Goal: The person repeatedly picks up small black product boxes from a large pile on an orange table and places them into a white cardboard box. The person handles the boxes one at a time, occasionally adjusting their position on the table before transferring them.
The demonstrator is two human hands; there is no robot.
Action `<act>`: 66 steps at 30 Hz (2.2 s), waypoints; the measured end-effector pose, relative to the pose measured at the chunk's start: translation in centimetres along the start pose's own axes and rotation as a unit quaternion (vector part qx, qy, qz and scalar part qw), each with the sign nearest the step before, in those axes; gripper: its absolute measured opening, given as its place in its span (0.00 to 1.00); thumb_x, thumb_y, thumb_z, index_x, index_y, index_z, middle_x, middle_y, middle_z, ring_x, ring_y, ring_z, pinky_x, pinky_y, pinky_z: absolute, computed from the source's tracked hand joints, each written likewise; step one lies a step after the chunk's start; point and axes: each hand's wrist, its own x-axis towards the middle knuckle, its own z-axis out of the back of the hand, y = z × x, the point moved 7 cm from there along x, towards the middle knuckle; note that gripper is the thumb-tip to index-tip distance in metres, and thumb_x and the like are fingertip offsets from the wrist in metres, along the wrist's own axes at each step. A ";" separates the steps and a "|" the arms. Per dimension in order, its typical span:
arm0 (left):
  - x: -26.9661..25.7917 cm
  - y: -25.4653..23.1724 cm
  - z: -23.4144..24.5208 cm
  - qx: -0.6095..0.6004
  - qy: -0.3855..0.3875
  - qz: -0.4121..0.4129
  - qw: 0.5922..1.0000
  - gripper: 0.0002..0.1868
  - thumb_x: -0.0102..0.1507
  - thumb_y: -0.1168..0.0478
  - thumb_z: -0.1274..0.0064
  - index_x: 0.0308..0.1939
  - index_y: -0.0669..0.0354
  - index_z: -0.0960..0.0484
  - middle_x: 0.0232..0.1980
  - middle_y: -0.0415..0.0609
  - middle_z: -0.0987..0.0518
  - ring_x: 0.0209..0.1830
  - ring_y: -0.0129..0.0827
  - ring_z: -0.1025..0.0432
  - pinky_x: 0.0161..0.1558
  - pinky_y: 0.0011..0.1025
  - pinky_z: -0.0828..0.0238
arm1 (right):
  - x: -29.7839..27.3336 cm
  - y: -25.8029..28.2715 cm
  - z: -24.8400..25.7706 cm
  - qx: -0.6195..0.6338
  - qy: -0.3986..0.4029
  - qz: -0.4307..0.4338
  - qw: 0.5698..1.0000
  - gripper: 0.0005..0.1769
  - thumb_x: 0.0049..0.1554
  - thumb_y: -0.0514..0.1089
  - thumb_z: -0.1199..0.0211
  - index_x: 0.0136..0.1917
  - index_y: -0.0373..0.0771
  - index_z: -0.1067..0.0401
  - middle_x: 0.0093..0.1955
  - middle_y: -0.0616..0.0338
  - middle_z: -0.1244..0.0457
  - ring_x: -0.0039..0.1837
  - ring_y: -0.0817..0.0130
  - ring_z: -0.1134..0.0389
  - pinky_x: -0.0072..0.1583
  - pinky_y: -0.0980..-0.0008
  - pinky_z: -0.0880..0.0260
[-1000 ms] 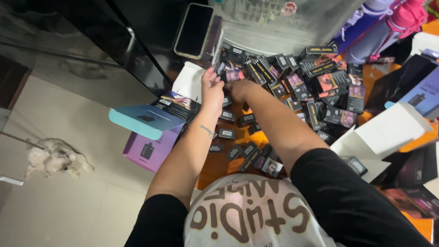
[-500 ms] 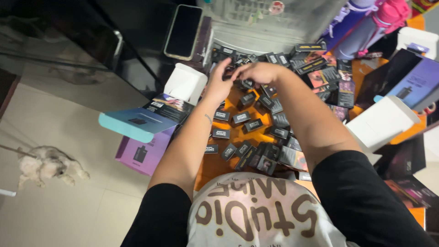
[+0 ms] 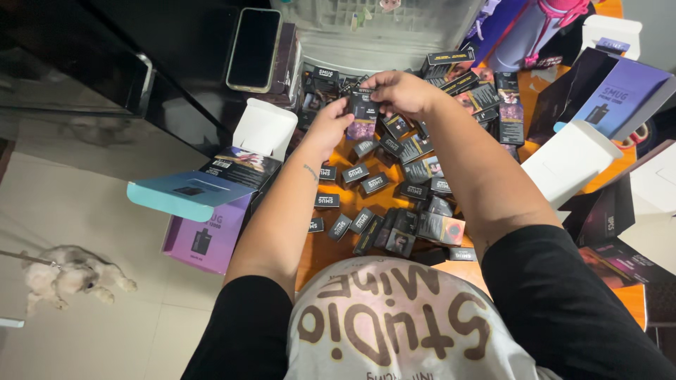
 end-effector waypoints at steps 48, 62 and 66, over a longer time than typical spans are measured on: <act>1.9 -9.1 2.2 0.634 -0.114 0.034 0.764 0.19 0.71 0.63 0.60 0.64 0.40 0.29 0.76 0.47 0.39 0.67 0.53 0.33 0.63 0.49 0.33 | -2.3 -4.9 2.3 -0.252 -0.161 0.156 0.942 0.21 0.53 0.34 0.37 0.61 0.36 0.29 0.58 0.53 0.33 0.53 0.64 0.28 0.56 0.66 0.27; -5.5 -19.2 -8.5 0.420 0.102 -0.317 0.844 0.27 0.59 0.82 0.56 0.56 0.51 0.22 0.76 0.48 0.34 0.71 0.49 0.32 0.65 0.37 0.29 | -6.2 -0.8 2.8 0.318 0.048 0.075 0.944 0.17 0.64 0.43 0.40 0.65 0.36 0.29 0.57 0.57 0.31 0.56 0.68 0.28 0.58 0.63 0.25; -4.0 -15.3 -7.8 0.238 0.042 -0.308 0.920 0.38 0.58 0.84 0.60 0.69 0.50 0.27 0.74 0.52 0.35 0.71 0.43 0.33 0.57 0.32 0.25 | -7.9 -1.0 3.0 0.340 0.081 0.143 0.926 0.18 0.67 0.36 0.38 0.69 0.34 0.31 0.59 0.55 0.32 0.57 0.67 0.28 0.57 0.64 0.24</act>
